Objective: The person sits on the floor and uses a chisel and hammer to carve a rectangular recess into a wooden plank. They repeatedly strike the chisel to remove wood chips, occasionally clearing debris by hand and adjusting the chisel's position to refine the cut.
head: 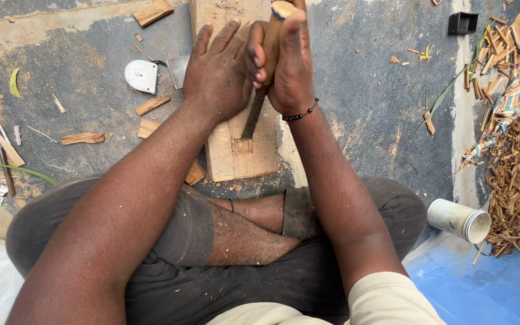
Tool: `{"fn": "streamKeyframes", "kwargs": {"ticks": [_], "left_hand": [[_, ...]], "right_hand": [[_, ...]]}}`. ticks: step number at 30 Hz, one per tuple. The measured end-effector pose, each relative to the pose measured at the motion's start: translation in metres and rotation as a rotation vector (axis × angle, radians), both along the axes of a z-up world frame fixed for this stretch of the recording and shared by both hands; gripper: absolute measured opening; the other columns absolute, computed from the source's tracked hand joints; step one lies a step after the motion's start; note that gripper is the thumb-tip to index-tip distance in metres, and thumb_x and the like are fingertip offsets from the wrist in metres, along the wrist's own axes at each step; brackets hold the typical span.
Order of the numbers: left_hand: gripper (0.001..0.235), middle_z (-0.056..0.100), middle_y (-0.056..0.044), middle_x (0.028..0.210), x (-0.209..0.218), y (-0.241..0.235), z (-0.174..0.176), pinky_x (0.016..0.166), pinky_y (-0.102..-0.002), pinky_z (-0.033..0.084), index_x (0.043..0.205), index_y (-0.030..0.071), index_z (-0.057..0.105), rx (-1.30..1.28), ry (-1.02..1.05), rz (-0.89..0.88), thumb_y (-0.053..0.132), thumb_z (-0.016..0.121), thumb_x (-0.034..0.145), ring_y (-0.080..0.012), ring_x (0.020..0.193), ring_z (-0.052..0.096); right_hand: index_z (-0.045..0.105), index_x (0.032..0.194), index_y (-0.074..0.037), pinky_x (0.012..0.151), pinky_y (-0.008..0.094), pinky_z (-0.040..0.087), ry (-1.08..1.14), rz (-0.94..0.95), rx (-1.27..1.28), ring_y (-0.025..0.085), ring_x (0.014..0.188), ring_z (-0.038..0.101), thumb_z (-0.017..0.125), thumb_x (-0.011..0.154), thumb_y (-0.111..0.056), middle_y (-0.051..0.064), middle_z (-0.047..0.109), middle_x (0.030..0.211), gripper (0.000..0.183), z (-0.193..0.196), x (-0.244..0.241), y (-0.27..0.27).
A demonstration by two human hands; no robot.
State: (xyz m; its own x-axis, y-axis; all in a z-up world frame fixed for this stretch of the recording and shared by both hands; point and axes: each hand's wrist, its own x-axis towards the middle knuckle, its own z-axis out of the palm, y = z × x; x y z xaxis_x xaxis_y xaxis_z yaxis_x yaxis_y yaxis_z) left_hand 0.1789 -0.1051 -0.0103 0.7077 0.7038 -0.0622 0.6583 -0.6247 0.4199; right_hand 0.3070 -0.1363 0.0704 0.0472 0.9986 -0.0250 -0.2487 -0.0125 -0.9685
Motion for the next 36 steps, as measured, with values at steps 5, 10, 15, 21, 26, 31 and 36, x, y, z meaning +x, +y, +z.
{"fn": "streamKeyframes", "kwargs": {"ticks": [5,10,15,21,26,31,36], "left_hand": [[0.073,0.036,-0.008,0.162,-0.004,-0.001,-0.002,0.125,-0.049,0.006,0.164,0.016,0.027,0.042,-0.084,0.016,0.042,0.051,0.100,-0.0205,0.152,0.024],[0.065,0.038,-0.007,0.165,-0.008,-0.006,-0.003,0.126,-0.051,0.009,0.161,0.015,0.033,0.042,-0.174,0.038,0.035,0.055,0.103,-0.0219,0.154,0.027],[0.064,0.039,-0.007,0.164,-0.005,-0.006,-0.004,0.126,-0.051,0.010,0.161,0.016,0.033,0.055,-0.173,0.050,0.032,0.055,0.103,-0.0222,0.153,0.030],[0.064,0.037,-0.006,0.166,-0.006,-0.004,-0.006,0.126,-0.051,0.010,0.162,0.014,0.032,0.046,-0.191,0.041,0.030,0.055,0.104,-0.0240,0.154,0.029],[0.063,0.039,-0.005,0.168,-0.013,-0.007,0.000,0.127,-0.051,0.012,0.162,0.013,0.034,0.005,-0.228,0.037,0.029,0.056,0.105,-0.0228,0.157,0.030],[0.064,0.040,-0.006,0.164,-0.007,-0.006,-0.001,0.125,-0.050,0.012,0.160,0.014,0.034,0.035,-0.189,0.042,0.030,0.056,0.102,-0.0227,0.153,0.030],[0.064,0.040,-0.006,0.163,-0.007,-0.006,-0.003,0.125,-0.050,0.011,0.159,0.014,0.034,0.047,-0.194,0.044,0.029,0.055,0.101,-0.0226,0.152,0.029]], "right_hand": [[0.057,0.125,-0.004,0.058,0.034,0.057,-0.060,0.079,0.032,0.016,0.065,0.060,0.056,0.116,-0.049,0.009,0.061,0.084,0.047,0.004,0.022,0.005],[0.058,0.111,-0.006,0.047,0.028,0.049,0.012,-0.117,0.060,0.011,0.055,0.056,0.059,0.112,-0.044,0.005,0.058,0.075,0.039,-0.001,0.022,0.006],[0.057,0.098,-0.008,0.040,0.026,0.048,-0.093,-0.229,0.048,0.011,0.052,0.054,0.062,0.107,-0.045,0.002,0.055,0.068,0.038,0.016,0.014,0.011],[0.057,0.097,-0.006,0.049,0.030,0.046,0.052,-0.102,0.125,0.016,0.058,0.056,0.055,0.113,-0.052,0.007,0.056,0.072,0.049,0.058,0.051,-0.004],[0.054,0.100,-0.009,0.038,0.026,0.040,-0.286,-0.330,-0.059,0.007,0.046,0.048,0.057,0.107,-0.037,-0.002,0.050,0.062,0.028,-0.001,-0.004,-0.010],[0.051,0.096,-0.011,0.040,0.027,0.044,-0.190,-0.309,-0.004,0.009,0.049,0.049,0.056,0.113,-0.035,0.000,0.052,0.067,0.030,0.008,0.006,-0.015],[0.056,0.098,-0.007,0.037,0.027,0.042,-0.097,-0.228,0.171,0.012,0.044,0.049,0.057,0.117,-0.031,0.005,0.051,0.064,0.030,0.047,-0.003,-0.008]]}}
